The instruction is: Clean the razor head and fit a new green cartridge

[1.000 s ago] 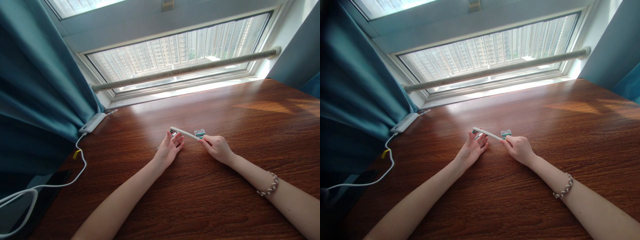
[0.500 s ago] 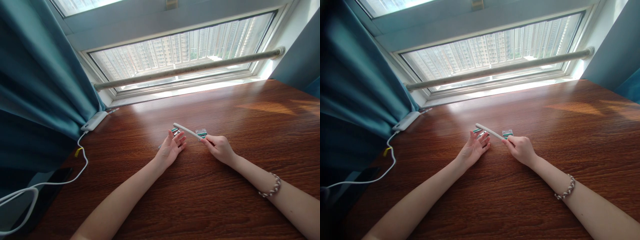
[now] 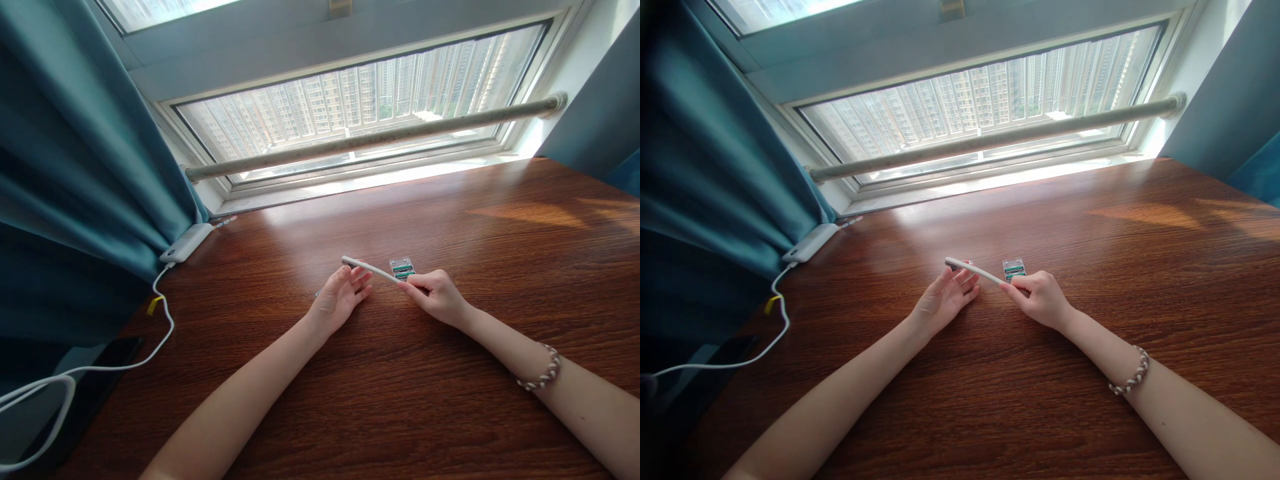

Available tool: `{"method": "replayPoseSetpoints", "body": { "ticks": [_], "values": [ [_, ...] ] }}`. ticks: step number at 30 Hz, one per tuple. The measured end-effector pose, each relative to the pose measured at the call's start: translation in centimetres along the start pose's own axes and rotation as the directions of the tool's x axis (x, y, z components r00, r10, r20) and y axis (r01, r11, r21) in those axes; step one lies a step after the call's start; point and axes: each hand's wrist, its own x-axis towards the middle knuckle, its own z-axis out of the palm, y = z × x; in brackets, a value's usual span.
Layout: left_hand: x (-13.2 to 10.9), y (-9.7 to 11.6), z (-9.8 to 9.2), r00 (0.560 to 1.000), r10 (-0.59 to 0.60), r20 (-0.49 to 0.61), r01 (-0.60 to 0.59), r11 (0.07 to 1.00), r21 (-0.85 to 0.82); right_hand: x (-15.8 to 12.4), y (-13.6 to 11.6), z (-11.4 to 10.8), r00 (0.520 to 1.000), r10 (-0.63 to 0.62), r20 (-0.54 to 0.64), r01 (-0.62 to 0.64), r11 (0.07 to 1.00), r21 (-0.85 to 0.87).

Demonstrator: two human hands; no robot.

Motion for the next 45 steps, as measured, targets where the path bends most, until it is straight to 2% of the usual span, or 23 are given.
{"method": "replayPoseSetpoints", "body": {
  "ticks": [4, 9, 14, 18, 23, 27, 32, 36, 39, 41, 45],
  "values": [
    [-0.07, -0.02, 0.17, 1.0, 0.022, -0.016, -0.022, 1.0, 0.013, 0.03, -0.09, -0.08, 1.0, 0.003, -0.002, -0.003, 1.0, -0.027],
    [-0.15, -0.01, 0.41, 0.997, 0.066, -0.029, -0.065, 0.997, 0.028, -0.1, -0.54, -0.14, 0.993, 0.038, -0.114, -0.053, 0.99, -0.131],
    [-0.19, -0.03, 0.49, 0.995, 0.093, -0.025, -0.092, 0.995, 0.049, -0.2, -0.65, -0.2, 0.993, -0.024, -0.115, 0.005, 0.987, -0.159],
    [-0.08, -0.11, 0.32, 0.994, 0.107, -0.038, -0.106, 0.994, 0.026, -0.11, -0.54, -0.27, 0.979, 0.033, -0.202, -0.068, 0.983, -0.17],
    [-0.03, -0.2, 0.1, 0.994, 0.096, -0.052, -0.095, 0.995, 0.018, -0.05, -0.42, -0.27, 0.994, -0.009, -0.112, -0.003, 0.994, -0.108],
    [0.0, -0.19, -0.03, 0.994, 0.092, -0.061, -0.091, 0.996, 0.017, 0.16, -0.19, -0.23, 0.987, 0.073, -0.141, -0.08, 0.996, -0.046],
    [0.19, -0.18, -0.28, 0.993, 0.091, -0.072, -0.09, 0.996, 0.016, 0.56, 0.17, -0.09, 0.996, 0.084, 0.031, -0.088, 0.985, 0.146],
    [0.31, -0.24, -0.32, 0.992, 0.099, -0.081, -0.097, 0.995, 0.026, 0.51, 0.26, -0.07, 0.986, 0.151, -0.075, -0.14, 0.981, 0.133],
    [0.33, -0.25, -0.21, 0.992, 0.095, -0.081, -0.093, 0.995, 0.029, 0.34, 0.04, -0.19, 0.991, 0.109, -0.079, -0.098, 0.988, 0.123],
    [0.33, -0.25, -0.16, 0.992, 0.093, -0.081, -0.091, 0.995, 0.027, 0.24, -0.19, -0.3, 0.99, 0.08, -0.12, -0.075, 0.996, 0.044],
    [0.35, -0.26, -0.18, 0.992, 0.087, -0.091, -0.086, 0.996, 0.017, 0.15, -0.57, -0.52, 0.956, 0.079, -0.282, -0.113, 0.988, -0.106]
  ]
}}
